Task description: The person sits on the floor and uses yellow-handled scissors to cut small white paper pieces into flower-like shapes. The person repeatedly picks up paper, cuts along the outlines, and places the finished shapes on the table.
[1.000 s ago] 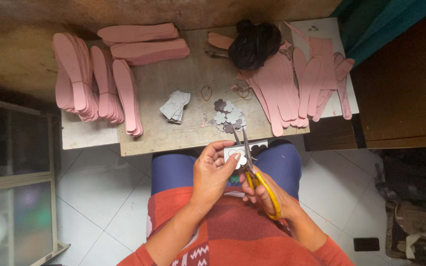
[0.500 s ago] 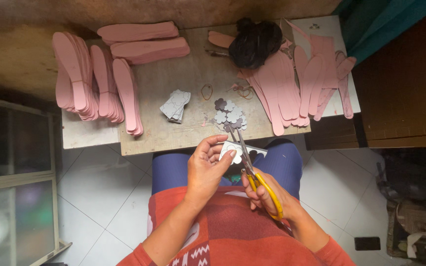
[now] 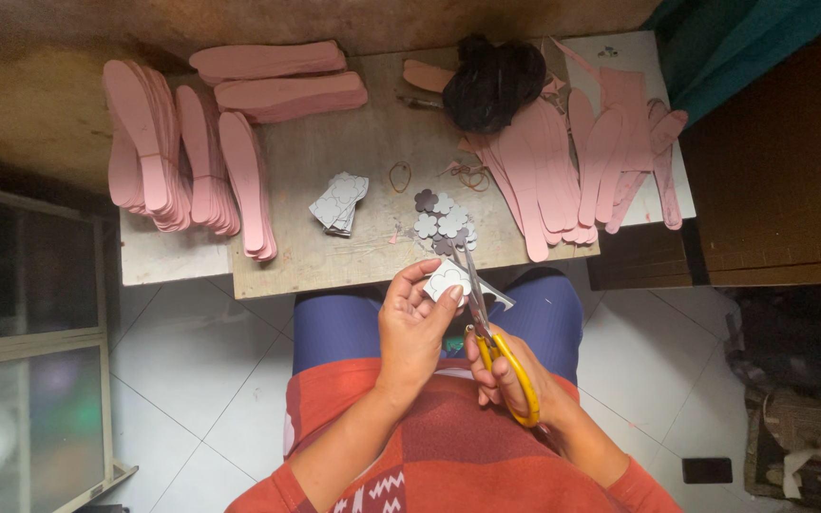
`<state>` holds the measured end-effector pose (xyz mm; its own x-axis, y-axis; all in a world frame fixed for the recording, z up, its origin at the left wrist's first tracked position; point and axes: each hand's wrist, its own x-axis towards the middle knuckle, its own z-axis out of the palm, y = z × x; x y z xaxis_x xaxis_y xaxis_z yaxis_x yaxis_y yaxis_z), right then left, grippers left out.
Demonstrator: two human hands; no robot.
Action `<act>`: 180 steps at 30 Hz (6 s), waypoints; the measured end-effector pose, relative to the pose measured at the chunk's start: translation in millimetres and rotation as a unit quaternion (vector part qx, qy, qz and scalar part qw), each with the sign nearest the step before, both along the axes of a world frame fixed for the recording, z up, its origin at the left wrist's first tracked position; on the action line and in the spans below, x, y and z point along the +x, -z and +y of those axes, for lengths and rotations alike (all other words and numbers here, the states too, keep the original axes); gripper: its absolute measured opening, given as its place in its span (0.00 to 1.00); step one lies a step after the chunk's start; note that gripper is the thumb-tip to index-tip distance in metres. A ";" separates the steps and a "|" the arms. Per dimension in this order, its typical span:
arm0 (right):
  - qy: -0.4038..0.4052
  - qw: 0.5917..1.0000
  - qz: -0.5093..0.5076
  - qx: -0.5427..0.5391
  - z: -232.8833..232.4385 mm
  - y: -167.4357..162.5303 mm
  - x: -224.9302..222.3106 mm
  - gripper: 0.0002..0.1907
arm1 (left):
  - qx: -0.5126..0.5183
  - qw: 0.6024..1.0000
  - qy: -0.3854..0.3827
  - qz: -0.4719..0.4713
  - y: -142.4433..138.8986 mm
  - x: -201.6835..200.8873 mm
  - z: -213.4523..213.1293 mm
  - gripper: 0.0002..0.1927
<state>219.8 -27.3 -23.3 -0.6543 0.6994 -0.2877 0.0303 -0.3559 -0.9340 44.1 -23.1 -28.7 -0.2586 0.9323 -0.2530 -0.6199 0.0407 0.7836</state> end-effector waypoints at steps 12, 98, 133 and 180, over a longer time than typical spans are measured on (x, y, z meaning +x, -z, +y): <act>-0.044 0.995 -0.056 0.077 10.0 -7.2 -1.1 0.52 | -0.011 0.999 0.030 0.022 -3.0 -1.5 -2.8 0.22; -0.104 0.987 -0.112 0.057 16.0 -20.6 12.6 0.46 | -0.033 0.989 0.062 0.127 -24.1 -35.2 5.0 0.27; -0.008 0.999 -0.033 -0.003 10.9 -8.1 -0.2 0.52 | -0.017 0.990 0.142 -0.011 20.0 -1.7 -10.2 0.11; -0.053 0.996 -0.070 0.030 9.9 -15.4 5.9 0.47 | -0.021 0.989 0.086 0.121 1.2 -27.3 -0.1 0.14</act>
